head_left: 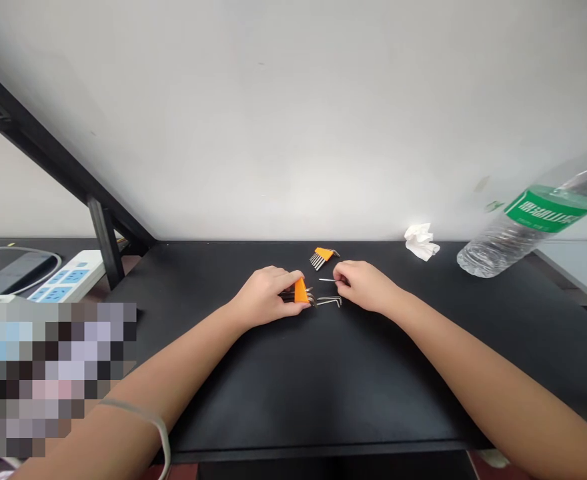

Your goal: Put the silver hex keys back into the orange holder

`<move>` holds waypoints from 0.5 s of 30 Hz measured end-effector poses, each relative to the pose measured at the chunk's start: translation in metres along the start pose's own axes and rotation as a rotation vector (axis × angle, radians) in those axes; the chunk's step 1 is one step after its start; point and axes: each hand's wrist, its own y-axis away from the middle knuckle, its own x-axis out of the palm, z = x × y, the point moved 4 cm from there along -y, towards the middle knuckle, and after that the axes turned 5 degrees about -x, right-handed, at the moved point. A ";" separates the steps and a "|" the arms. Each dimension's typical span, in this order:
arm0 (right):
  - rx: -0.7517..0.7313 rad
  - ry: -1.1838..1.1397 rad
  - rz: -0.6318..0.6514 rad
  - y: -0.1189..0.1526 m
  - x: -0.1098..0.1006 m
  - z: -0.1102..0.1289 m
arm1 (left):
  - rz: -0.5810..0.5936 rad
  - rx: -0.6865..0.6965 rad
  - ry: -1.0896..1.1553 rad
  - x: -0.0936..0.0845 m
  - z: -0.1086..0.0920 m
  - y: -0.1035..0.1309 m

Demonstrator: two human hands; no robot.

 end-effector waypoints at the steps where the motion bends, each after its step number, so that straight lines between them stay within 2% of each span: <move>1: -0.064 -0.071 -0.021 0.001 -0.002 0.006 | -0.006 0.000 0.002 0.000 0.000 0.000; 4: -0.208 -0.211 -0.118 0.004 -0.007 0.020 | -0.022 0.005 0.013 -0.001 -0.001 0.000; 7: -0.288 -0.222 -0.178 0.006 -0.008 0.030 | -0.015 0.012 0.014 0.000 -0.002 0.000; 15: -0.301 -0.152 -0.213 0.009 -0.007 0.031 | -0.031 0.026 0.006 0.001 0.000 0.001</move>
